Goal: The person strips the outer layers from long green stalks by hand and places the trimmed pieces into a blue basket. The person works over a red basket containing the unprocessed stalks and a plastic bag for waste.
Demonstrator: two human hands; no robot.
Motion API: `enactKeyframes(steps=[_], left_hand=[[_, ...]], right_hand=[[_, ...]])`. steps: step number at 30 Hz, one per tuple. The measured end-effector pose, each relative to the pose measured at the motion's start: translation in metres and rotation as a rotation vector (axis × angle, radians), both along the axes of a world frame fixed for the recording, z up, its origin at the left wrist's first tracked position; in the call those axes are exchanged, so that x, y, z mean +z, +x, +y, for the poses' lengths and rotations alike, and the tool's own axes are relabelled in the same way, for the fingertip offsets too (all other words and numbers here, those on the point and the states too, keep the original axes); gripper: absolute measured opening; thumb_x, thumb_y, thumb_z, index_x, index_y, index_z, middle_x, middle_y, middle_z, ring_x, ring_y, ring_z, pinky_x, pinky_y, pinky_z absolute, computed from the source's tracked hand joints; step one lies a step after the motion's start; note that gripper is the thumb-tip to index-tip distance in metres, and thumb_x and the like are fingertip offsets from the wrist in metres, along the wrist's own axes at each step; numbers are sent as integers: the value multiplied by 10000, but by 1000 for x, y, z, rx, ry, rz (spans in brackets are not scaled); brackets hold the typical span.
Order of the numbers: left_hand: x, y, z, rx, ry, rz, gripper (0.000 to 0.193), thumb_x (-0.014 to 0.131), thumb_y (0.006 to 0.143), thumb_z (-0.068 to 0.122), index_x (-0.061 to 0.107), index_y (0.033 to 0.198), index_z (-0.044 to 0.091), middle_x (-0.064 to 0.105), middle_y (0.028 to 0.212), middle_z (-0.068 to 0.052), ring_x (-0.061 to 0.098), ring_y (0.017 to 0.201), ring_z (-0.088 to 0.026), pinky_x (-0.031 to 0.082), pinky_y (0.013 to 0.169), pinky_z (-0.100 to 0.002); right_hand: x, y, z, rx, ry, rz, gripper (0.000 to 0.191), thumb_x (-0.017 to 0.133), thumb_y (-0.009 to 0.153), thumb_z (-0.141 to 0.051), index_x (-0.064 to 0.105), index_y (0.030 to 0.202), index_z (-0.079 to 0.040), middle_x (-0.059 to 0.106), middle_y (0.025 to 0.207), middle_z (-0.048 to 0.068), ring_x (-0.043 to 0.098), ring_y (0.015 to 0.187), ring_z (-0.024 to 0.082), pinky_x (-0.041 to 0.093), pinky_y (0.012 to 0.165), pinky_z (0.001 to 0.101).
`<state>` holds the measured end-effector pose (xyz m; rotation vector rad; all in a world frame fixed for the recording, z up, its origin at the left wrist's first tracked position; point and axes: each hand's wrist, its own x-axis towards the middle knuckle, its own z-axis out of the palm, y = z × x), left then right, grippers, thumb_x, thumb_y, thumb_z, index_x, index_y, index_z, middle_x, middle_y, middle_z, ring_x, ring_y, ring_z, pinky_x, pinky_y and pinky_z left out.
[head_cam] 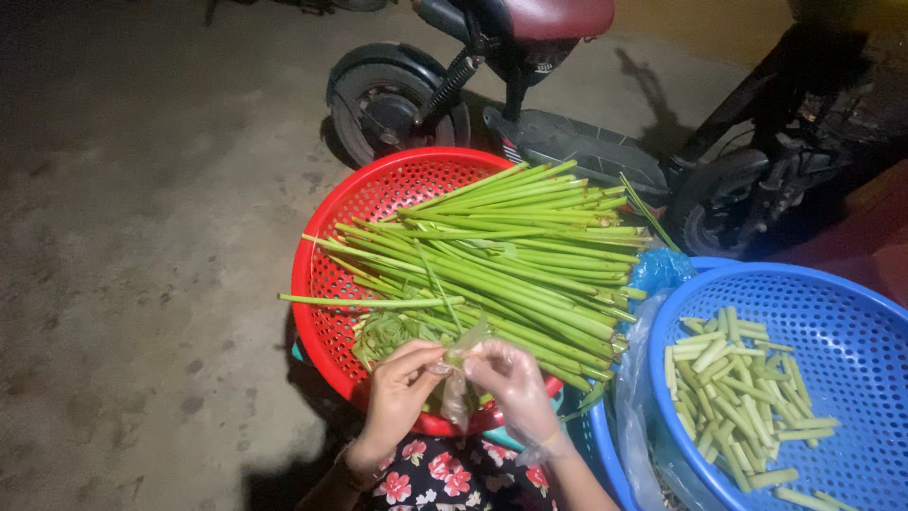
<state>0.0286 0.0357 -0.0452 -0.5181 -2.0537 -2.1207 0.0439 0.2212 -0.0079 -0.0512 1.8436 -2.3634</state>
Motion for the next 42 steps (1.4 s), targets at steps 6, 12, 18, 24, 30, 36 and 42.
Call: enactKeyframes(steps=[6, 12, 18, 24, 30, 36, 42], left_hand=[[-11, 3, 2, 51, 104, -18, 270, 686, 879, -93, 681, 1149, -83, 661, 1111, -93, 665, 941, -113, 581, 740, -226], [-24, 1, -9, 3, 266, -91, 185, 614, 956, -59, 670, 1129, -96, 643, 1112, -85, 647, 946, -105, 541, 765, -229], [-40, -8, -23, 24, 514, -396, 264, 516, 1033, 48, 672, 1226, -44, 715, 1128, -157, 693, 945, -163, 545, 833, -302], [-32, -33, -85, 99, 756, -363, 392, 436, 998, -5, 567, 1367, -31, 673, 1271, -146, 669, 1095, -209, 525, 985, -370], [-17, -35, -121, 137, 801, -230, 406, 419, 1027, 25, 506, 1415, -57, 634, 1352, -144, 617, 1230, -226, 459, 1107, -374], [-26, -36, -121, 85, 810, -195, 355, 454, 1063, 37, 541, 1396, -51, 654, 1313, -124, 638, 1173, -194, 490, 1055, -354], [-38, -36, -101, 23, 712, -265, 342, 487, 1040, 7, 596, 1362, -40, 708, 1226, -130, 682, 1022, -171, 535, 887, -316]], right_hand=[[10, 4, -24, -134, 322, 223, 91, 702, 927, -97, 697, 926, -6, 664, 756, 22, 599, 670, 70, 506, 617, 246], [21, 3, -33, -129, 444, 315, 127, 714, 901, -123, 694, 881, 1, 657, 755, 28, 581, 673, 81, 494, 629, 254], [-5, 6, -21, -156, 392, 239, 109, 700, 888, -103, 682, 871, 3, 647, 812, 24, 564, 744, 79, 490, 679, 254], [-52, 12, 32, -210, 297, 195, 68, 670, 891, -89, 694, 895, -26, 671, 838, 2, 599, 762, 82, 504, 689, 233], [-82, 4, 70, -363, 409, -5, 97, 682, 912, -87, 720, 894, 0, 635, 795, 29, 529, 694, 98, 426, 599, 248], [-57, -11, 57, -285, 448, 115, 130, 704, 857, -97, 713, 964, -24, 699, 892, 47, 623, 757, 79, 518, 653, 231], [-5, -12, 6, -167, 608, 341, 276, 745, 849, -185, 768, 1105, -81, 713, 1179, 72, 683, 959, 193, 590, 779, 329]])
